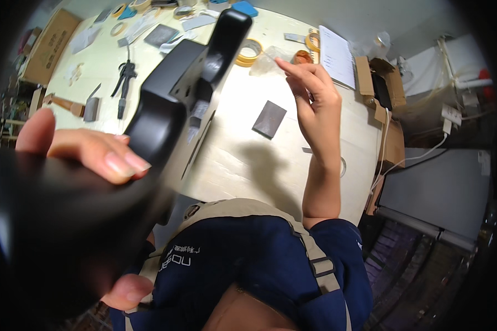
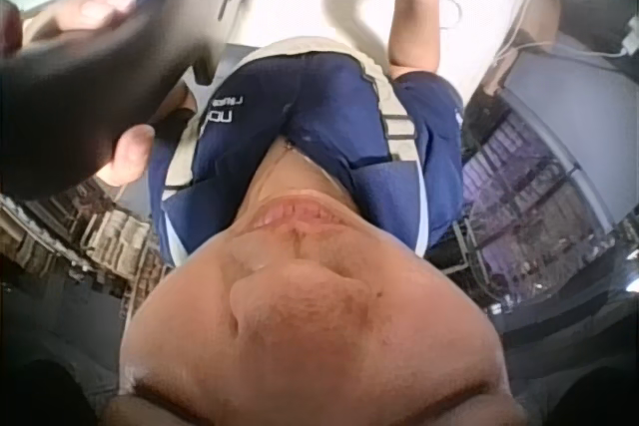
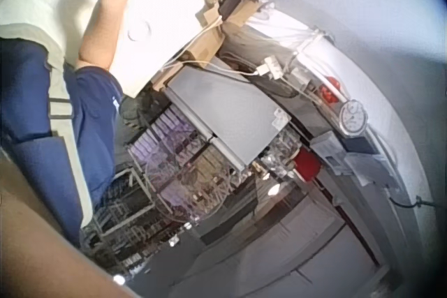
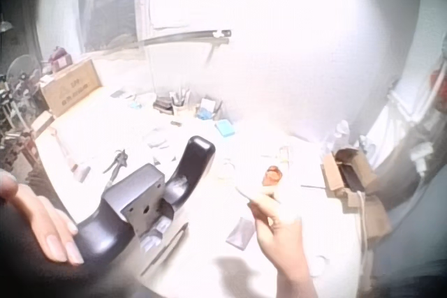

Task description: The person picks up black plastic parts from a rack and moves them to a workbench. They apply small white adhesive strips to the parts and then return them to the rack. The person repeats this process for several parts.

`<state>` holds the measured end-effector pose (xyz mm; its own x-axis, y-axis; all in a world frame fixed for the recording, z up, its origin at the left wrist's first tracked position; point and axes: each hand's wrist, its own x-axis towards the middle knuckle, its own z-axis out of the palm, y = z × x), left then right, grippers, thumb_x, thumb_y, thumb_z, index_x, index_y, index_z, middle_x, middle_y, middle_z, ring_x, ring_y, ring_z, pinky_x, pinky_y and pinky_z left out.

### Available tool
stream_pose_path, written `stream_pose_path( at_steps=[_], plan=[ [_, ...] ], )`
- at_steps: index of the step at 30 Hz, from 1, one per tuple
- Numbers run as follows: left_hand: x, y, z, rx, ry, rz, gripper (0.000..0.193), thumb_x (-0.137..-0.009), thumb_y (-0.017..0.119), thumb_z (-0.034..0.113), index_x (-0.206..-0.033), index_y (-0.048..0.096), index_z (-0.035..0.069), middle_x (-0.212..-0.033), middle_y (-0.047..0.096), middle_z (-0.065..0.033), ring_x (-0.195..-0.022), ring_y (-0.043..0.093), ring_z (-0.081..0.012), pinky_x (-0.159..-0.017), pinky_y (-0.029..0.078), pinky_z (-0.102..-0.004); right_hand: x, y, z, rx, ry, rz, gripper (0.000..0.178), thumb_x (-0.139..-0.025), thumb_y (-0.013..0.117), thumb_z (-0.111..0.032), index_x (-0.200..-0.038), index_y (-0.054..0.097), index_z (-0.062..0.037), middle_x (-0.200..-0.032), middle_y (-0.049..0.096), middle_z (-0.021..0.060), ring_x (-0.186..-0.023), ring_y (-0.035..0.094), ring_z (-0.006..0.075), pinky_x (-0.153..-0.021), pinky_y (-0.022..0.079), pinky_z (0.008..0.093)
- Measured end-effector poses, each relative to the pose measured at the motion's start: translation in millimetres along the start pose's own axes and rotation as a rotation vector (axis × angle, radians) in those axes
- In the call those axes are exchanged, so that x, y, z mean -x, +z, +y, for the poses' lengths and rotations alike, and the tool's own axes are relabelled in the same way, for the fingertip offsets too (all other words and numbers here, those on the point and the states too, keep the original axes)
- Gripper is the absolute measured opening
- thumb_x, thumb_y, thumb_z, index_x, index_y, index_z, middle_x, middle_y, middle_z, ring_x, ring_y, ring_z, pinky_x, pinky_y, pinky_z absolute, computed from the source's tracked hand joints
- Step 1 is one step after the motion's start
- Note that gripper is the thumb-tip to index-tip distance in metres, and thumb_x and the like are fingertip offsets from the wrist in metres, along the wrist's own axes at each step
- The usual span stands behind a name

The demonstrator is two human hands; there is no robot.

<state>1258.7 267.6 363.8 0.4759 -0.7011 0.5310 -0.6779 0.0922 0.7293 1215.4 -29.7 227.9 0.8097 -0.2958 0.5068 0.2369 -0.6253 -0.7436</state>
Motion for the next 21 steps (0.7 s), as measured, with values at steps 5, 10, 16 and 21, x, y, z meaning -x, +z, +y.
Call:
stream_pose_path(
  at_steps=[5,10,16,21],
  plan=[
    [6,7,10,-0.079,-0.135,0.194,0.112,-0.051,0.074,0.044,-0.129,0.020,-0.017,-0.096,0.045,-0.0176,-0.088,0.048,-0.0254,-0.091,0.033,-0.0379,21,12,151,0.202,0.549,0.223,0.026,-0.082,0.059,-0.008,-0.105,0.068,-0.0152,-0.088,0.064,0.0075,-0.075,0.057,0.0141,-0.069,0.047,0.0270],
    [6,1,10,-0.035,-0.107,0.058,0.117,-0.057,0.080,0.043,-0.137,0.010,-0.006,-0.102,0.044,-0.0109,-0.093,0.047,-0.0240,-0.091,0.034,-0.0417,17,30,257,0.296,0.427,0.494,0.024,-0.081,0.059,-0.010,-0.102,0.068,-0.0169,-0.088,0.060,0.0103,-0.080,0.058,0.0257,-0.075,0.046,0.0342],
    [7,3,4,0.048,-0.080,0.064,0.115,-0.056,0.079,0.038,-0.137,0.011,-0.006,-0.101,0.046,-0.0132,-0.089,0.050,-0.0252,-0.089,0.035,-0.0414,20,30,243,0.489,0.381,0.391,0.031,-0.078,0.066,-0.020,-0.108,0.066,-0.0147,-0.103,0.060,0.0094,-0.102,0.051,0.0275,-0.090,0.040,0.0376],
    [-3,-7,-9,0.103,0.113,-0.091,0.109,-0.058,0.072,0.033,-0.137,0.010,-0.009,-0.106,0.042,-0.0175,-0.097,0.046,-0.0276,-0.097,0.031,-0.0448,122,-39,193,0.524,0.390,0.654,0.019,-0.085,0.058,-0.020,-0.098,0.066,-0.0098,-0.096,0.061,0.0064,-0.094,0.052,0.0249,-0.085,0.041,0.0348]
  ],
)
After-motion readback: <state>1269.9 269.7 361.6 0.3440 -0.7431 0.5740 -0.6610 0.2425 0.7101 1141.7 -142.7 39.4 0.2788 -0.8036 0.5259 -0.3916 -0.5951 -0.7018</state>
